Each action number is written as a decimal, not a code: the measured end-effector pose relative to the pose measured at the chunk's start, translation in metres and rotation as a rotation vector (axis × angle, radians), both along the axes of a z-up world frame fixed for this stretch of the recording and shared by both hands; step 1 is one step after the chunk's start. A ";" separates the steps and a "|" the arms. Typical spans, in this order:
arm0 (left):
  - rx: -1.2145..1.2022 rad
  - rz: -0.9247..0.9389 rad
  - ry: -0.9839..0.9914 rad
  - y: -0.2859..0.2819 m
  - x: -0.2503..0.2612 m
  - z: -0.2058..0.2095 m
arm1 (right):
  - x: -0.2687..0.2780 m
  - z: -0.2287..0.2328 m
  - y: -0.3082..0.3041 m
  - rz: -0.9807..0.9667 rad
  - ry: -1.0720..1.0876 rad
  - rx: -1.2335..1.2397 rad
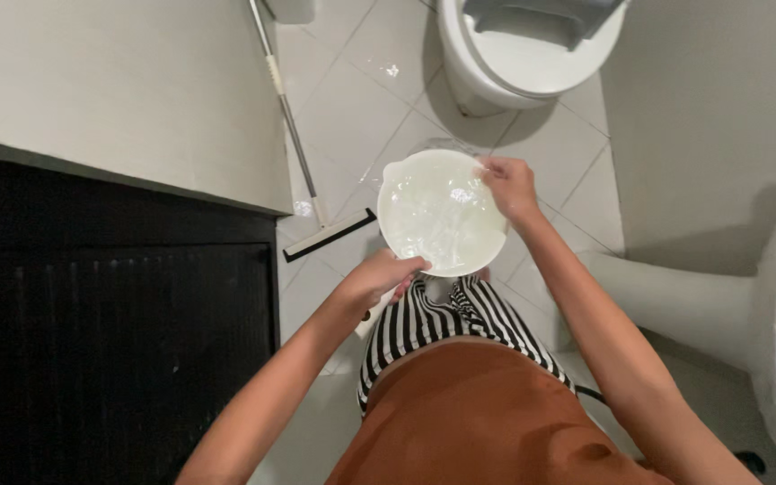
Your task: The person washes a plastic dipper and a scrub brush in a bathroom sink and then wipes the floor with a squeegee.
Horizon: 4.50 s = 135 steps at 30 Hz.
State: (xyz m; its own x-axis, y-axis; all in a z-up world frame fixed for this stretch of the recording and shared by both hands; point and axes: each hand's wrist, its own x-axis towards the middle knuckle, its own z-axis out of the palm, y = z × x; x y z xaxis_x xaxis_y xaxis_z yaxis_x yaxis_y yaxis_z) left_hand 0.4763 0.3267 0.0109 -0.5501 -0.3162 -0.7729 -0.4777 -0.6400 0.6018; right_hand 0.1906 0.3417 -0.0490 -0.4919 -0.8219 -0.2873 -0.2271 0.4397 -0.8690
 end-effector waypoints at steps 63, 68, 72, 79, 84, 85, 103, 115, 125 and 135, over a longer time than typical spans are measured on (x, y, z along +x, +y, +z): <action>0.440 0.183 -0.127 -0.766 -0.260 -0.187 | -0.147 -0.031 -0.697 0.375 0.261 0.341; 0.414 0.297 -0.260 -0.726 -0.226 -0.199 | -0.137 -0.041 -0.667 0.522 0.237 0.324; 0.472 0.277 -0.250 -0.700 -0.229 -0.212 | -0.135 -0.045 -0.645 0.584 0.243 0.339; 0.516 0.278 -0.215 -0.717 -0.257 -0.223 | -0.148 -0.060 -0.613 0.604 0.299 0.193; 0.699 0.591 -0.044 -0.726 -0.254 -0.208 | -0.140 -0.042 -0.626 0.570 0.305 0.132; 0.664 0.593 -0.023 -0.724 -0.248 -0.203 | -0.136 -0.034 -0.629 0.558 0.291 0.125; 0.694 0.751 -0.038 -0.584 -0.157 -0.215 | -0.060 -0.046 -0.558 0.874 0.275 0.186; 0.676 0.891 -0.011 -0.574 -0.186 -0.206 | -0.071 -0.069 -0.537 0.683 0.292 0.156; 0.731 0.934 0.369 -0.669 -0.211 -0.176 | -0.057 0.006 -0.583 0.500 0.296 -0.114; 0.699 0.947 0.098 -0.587 -0.204 -0.200 | -0.057 -0.026 -0.532 0.590 0.233 0.265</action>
State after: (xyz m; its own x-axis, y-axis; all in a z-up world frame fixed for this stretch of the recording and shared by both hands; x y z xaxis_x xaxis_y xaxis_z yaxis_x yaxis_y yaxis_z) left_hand 0.2726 -0.2603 -0.1887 -0.3904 -0.1549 -0.9075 0.3929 -0.9195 -0.0121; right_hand 0.1340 -0.1899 -0.0748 -0.0571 -0.8878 -0.4568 -0.6615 0.3763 -0.6487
